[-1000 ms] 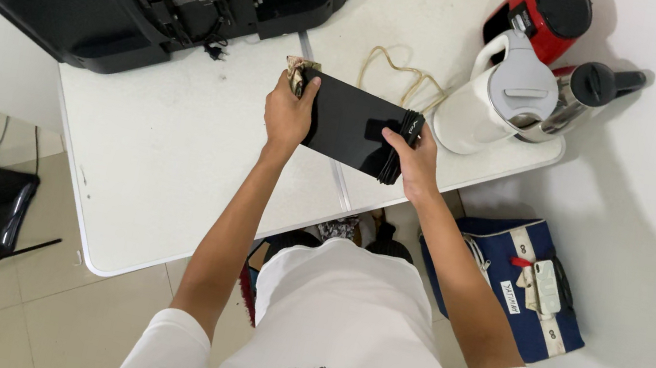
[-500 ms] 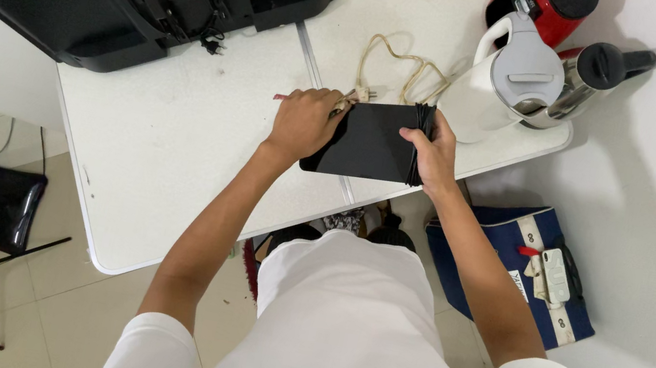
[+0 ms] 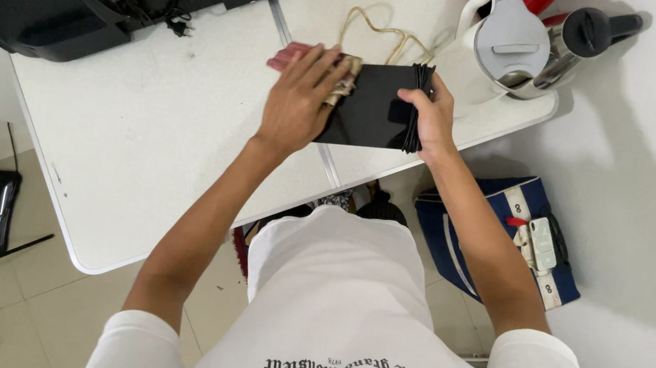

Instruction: The person wipes the surface of a black electronic device with a patterned cloth. They repeatedly rub the top and sides of the device, turning it over to clean different areas while standing at a white table.

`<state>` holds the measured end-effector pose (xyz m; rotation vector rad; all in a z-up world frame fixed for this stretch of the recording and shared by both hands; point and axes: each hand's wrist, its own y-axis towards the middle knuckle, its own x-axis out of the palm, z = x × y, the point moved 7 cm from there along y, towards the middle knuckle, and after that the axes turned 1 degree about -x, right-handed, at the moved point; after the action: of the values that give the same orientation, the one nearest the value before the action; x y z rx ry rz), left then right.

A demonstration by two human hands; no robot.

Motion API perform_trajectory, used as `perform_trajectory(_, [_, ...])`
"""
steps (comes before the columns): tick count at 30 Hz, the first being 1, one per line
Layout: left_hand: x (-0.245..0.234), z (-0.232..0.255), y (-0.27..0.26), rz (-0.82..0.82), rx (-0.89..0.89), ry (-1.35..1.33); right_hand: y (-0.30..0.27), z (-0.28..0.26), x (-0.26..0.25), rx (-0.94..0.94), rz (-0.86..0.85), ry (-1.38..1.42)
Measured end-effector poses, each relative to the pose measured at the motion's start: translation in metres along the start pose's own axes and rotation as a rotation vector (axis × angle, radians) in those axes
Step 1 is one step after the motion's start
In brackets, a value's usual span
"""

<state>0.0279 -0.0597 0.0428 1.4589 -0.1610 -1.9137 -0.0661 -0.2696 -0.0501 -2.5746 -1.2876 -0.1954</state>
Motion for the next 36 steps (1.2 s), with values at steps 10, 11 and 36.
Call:
perform_trajectory(10, [0.007, 0.013, 0.012, -0.172, 0.042, 0.034, 0.02, -0.006, -0.003, 0.045, 0.004, 0.182])
perform_trajectory(11, [0.009, 0.011, 0.015, -0.146, 0.021, 0.023, 0.021, -0.005, -0.002, 0.026, 0.008, 0.166])
perform_trajectory(36, [0.015, 0.022, -0.025, 0.012, 0.091, 0.003, 0.036, -0.01, 0.038, 0.018, -0.036, 0.293])
